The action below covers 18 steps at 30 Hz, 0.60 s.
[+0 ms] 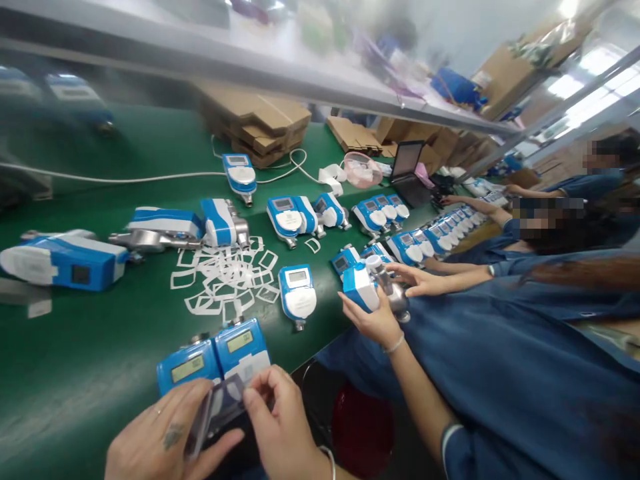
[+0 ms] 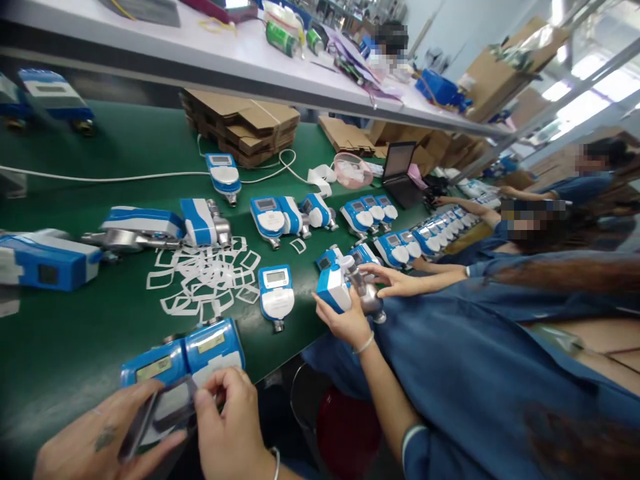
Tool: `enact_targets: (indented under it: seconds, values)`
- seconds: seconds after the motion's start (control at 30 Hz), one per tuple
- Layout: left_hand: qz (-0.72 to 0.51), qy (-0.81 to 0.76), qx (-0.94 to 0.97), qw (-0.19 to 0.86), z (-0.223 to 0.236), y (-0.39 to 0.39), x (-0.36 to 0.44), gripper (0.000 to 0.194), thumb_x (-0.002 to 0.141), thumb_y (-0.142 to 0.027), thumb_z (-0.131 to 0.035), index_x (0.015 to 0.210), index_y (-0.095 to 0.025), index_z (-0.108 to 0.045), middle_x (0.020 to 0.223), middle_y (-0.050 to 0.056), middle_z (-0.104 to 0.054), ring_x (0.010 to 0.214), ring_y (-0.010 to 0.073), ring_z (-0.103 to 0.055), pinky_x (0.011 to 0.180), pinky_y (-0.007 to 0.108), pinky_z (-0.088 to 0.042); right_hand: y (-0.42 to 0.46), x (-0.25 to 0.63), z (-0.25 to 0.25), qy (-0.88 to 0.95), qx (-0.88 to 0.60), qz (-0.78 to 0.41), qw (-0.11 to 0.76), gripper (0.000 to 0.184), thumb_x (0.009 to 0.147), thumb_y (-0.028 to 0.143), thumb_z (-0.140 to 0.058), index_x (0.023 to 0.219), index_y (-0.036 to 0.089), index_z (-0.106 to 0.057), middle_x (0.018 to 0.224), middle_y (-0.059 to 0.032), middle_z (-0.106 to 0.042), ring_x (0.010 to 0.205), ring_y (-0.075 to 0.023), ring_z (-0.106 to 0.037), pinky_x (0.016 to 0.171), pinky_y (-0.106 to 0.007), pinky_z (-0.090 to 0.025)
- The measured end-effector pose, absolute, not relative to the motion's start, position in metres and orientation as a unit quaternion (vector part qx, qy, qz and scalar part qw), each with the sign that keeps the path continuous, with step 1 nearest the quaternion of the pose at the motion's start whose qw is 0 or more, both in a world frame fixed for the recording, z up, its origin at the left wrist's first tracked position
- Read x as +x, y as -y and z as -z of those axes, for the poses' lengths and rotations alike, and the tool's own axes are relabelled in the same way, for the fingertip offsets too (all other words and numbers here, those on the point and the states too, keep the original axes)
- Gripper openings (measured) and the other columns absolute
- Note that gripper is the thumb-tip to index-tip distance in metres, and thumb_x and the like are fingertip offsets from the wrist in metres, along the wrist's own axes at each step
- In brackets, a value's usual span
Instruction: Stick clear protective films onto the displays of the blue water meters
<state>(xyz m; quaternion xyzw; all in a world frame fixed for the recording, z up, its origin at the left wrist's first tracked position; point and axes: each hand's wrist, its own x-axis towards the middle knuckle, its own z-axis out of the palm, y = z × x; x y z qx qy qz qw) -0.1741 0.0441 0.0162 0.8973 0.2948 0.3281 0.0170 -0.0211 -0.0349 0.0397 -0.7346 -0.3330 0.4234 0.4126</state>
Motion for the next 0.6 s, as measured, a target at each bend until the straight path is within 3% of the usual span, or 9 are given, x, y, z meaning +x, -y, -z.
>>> enact_targets:
  seconds: [0.1,0.27,0.43,0.53,0.6]
  values:
    - [-0.300,-0.357,0.884,0.043,0.003,-0.033,-0.178,0.016,0.092,-0.029,-0.048,0.095,-0.020,-0.060,0.077,0.006,-0.073,0.059,0.0189,-0.070,0.053,0.025,-0.052,0.044,0.005,-0.029,0.254,-0.708,-0.479,0.452,0.021,0.080,0.039,-0.058,0.075,0.018,-0.056,0.070,-0.0001,-0.051,0.066,-0.0149,-0.048,0.061,-0.027,-0.041]
    - [-0.257,-0.483,0.828,0.121,0.025,-0.020,-0.183,0.027,0.097,-0.028,-0.034,0.109,-0.020,-0.057,0.071,0.000,-0.070,0.057,0.0133,-0.068,0.051,0.019,-0.051,0.067,0.055,-0.003,0.114,-0.656,-0.552,0.501,0.040,0.069,0.055,-0.073,0.072,0.016,-0.061,0.061,0.0029,-0.048,0.054,-0.0095,-0.039,0.050,-0.022,-0.036]
    - [-0.270,-0.479,0.832,0.075,0.050,-0.028,-0.180,0.012,0.093,-0.018,-0.045,0.089,-0.018,-0.056,0.080,0.005,-0.066,0.074,0.0169,-0.066,0.071,0.028,-0.054,0.068,0.083,0.044,0.013,-0.653,-0.564,0.505,0.034,0.066,0.046,-0.081,0.077,0.016,-0.069,0.067,0.0003,-0.055,0.057,-0.0090,-0.042,0.053,-0.020,-0.042]
    - [-0.260,-0.448,0.851,0.087,0.064,-0.035,-0.177,0.007,0.090,-0.018,-0.051,0.093,-0.014,-0.057,0.079,0.006,-0.065,0.074,0.0175,-0.063,0.074,0.030,-0.053,0.056,0.078,0.065,-0.004,-0.625,-0.605,0.493,0.032,0.065,0.044,-0.083,0.077,0.016,-0.072,0.065,0.0000,-0.054,0.058,-0.0095,-0.043,0.054,-0.021,-0.043]
    - [-0.245,-0.431,0.864,0.092,0.070,-0.038,-0.176,0.015,0.089,-0.020,-0.055,0.100,-0.010,-0.059,0.081,0.007,-0.064,0.075,0.0183,-0.062,0.073,0.032,-0.052,0.047,0.073,0.074,-0.013,-0.621,-0.616,0.485,0.033,0.064,0.045,-0.083,0.077,0.016,-0.072,0.063,0.0000,-0.052,0.057,-0.0097,-0.043,0.053,-0.022,-0.043]
